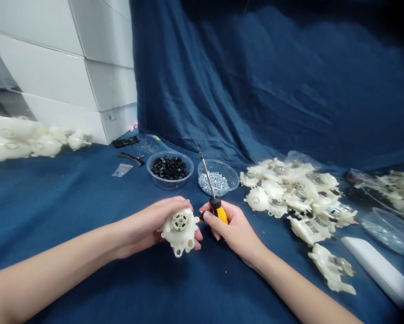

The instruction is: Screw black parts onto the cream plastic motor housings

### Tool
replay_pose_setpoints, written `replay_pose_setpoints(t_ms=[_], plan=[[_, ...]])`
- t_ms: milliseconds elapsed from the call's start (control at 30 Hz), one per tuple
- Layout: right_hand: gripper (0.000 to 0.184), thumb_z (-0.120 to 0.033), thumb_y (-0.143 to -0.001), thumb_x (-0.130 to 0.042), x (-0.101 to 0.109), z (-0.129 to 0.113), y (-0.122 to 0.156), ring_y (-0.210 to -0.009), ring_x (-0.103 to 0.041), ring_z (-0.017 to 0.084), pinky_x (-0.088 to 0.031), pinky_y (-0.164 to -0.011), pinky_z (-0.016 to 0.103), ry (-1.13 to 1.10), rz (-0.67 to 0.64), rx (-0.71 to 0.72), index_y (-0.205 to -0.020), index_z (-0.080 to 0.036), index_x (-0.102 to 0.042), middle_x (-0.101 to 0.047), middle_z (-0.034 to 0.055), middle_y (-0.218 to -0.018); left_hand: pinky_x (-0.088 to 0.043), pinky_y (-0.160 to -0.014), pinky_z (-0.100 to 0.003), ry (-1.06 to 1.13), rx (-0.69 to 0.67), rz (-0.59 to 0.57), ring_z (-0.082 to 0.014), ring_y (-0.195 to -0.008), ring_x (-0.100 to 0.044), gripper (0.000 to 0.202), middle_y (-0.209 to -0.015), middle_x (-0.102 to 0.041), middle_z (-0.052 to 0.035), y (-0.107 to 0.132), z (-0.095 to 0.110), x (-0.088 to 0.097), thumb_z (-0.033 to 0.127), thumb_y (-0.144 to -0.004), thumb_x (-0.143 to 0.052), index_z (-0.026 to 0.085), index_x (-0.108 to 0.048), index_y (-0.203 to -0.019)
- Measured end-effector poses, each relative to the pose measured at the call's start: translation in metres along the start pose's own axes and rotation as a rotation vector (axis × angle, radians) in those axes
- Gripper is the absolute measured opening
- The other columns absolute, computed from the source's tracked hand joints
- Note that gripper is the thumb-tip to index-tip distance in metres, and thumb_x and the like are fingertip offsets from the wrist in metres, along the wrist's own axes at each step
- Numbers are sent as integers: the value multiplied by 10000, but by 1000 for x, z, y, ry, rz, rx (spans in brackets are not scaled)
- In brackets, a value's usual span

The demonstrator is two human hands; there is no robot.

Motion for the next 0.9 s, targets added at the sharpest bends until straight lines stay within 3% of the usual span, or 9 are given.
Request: replay_pose_setpoints(t_ms=[267, 567, 733, 900], plan=[[320, -455, -909, -705, -1, 0, 2, -525, -451, 47, -360, -509, 174, -13, -17, -34, -1000, -154, -645, -530, -50, -669, -551, -798, -379, 79, -4, -74, -311, -916, -764, 295, -969, -774, -166, -5, -3, -1, 467, -1000, -470, 183, -533, -1044], [260, -408, -906, -712, -1, 0, 2, -564, -500, 56, -425, -522, 173, 23, -40, -4, -984, -163, -671, -593, -25, -755, -551, -784, -360, 102, 1, -91, -302, -935, -759, 308, -980, -771, -154, -6, -6, 0, 486, -995, -484, 188, -541, -1046], [169, -346, -908, -706, -1, -6, 4, -572, -506, 63, -441, -555, 187, 88, -43, 75, -961, -187, -681, -618, -32, -763, -533, -898, -418, -14, -38, 15, -315, -1028, -733, 289, -1030, -760, -114, 0, -2, -3, 466, -976, -541, 215, -524, -1116], [95, -262, -845, -761, 2, -15, 5, -750, -620, 128, -500, -724, 249, 223, 52, 214, -920, -207, -740, -680, -5, -849, -507, -808, -323, -126, -116, 66, -220, -950, -691, 254, -988, -713, -60, -2, -3, -5, 416, -984, -545, 220, -519, -1143]])
Point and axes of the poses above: each hand's wrist, its own y-axis away from the middle knuckle, its own x-axis out of the back of the hand, z = x × y, the point moved 3 cm from there along -y, towards the middle knuckle
